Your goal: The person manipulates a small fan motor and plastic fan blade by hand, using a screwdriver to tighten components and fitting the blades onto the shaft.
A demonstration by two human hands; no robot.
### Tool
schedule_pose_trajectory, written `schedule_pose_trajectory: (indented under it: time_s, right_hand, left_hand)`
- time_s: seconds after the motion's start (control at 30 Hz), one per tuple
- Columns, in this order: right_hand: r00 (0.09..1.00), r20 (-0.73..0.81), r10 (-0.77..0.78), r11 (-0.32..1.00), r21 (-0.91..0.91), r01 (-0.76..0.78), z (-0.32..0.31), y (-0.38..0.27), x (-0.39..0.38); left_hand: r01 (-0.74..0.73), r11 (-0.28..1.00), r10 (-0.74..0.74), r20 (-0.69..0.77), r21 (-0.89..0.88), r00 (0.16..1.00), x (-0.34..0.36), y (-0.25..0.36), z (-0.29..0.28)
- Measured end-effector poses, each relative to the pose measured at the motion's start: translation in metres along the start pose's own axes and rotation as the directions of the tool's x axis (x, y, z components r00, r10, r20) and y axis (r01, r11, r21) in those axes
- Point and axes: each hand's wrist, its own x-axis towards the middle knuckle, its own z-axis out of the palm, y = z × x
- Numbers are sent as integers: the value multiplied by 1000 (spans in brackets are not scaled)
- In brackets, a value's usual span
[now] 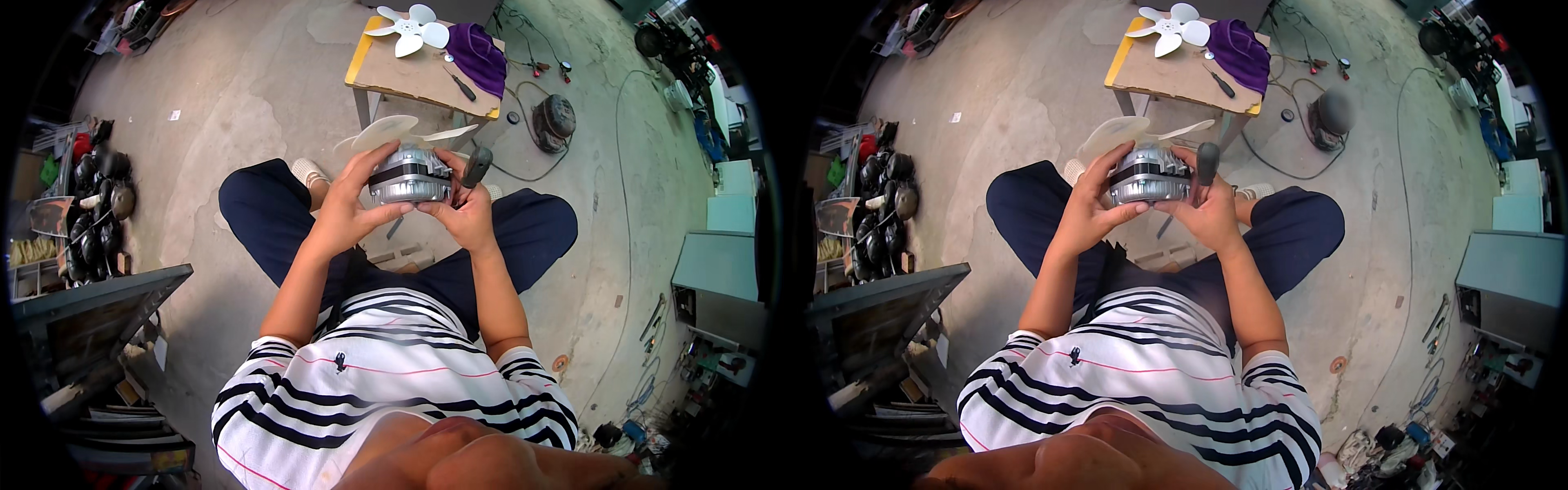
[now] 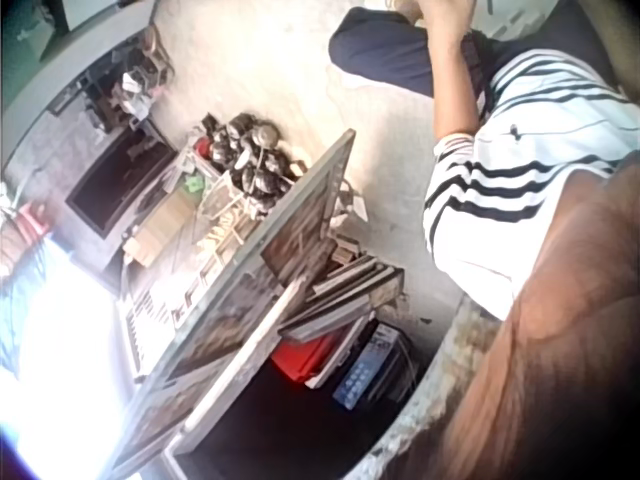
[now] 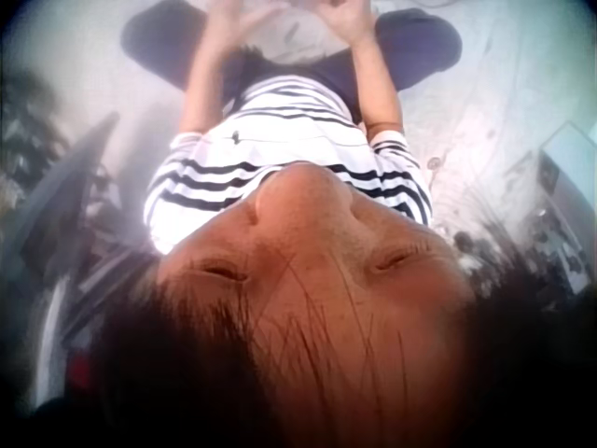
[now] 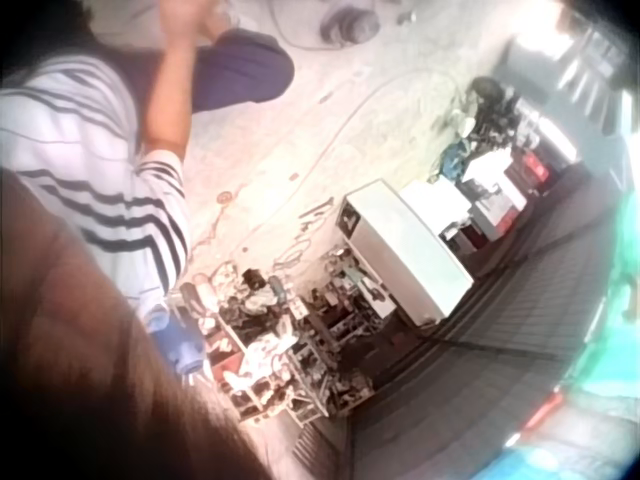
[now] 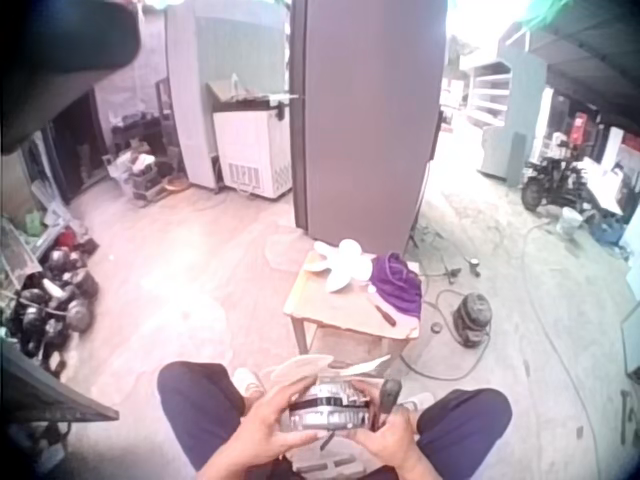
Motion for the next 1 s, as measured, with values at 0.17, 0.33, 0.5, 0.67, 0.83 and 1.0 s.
schedule_pose_trajectory:
  time_s: [0.17,0.33,0.5,0.67,0.83,1.0]
  right_hand:
    - [998,5,56,990,-126,-55,-6,-6,-1]
    - [999,-8,52,988,-143,-53,-2,-16,3]
    - [953,-149,264,946,234,-225,-1,-38,8]
    - [931,-104,351,499,862,-92,-24,-39,9]
    - [889,-310,337,857,493,-153,-5,-44,1]
    - [944,-215,251,963,152,-222,-12,-65,-6]
  left_hand:
    - [9,992,-3,46,-129,999,-5,-11,4]
    - [-20,972,17,-13,-234,1000,-7,-20,16]
    - [36,855,-173,-220,-517,960,-10,-18,30]
    - [125,732,-312,-167,-669,935,-10,-7,21]
    - [139,885,-268,-242,-444,933,-13,-3,25]
    - [110,989,-138,-334,-101,932,-14,-1,30]
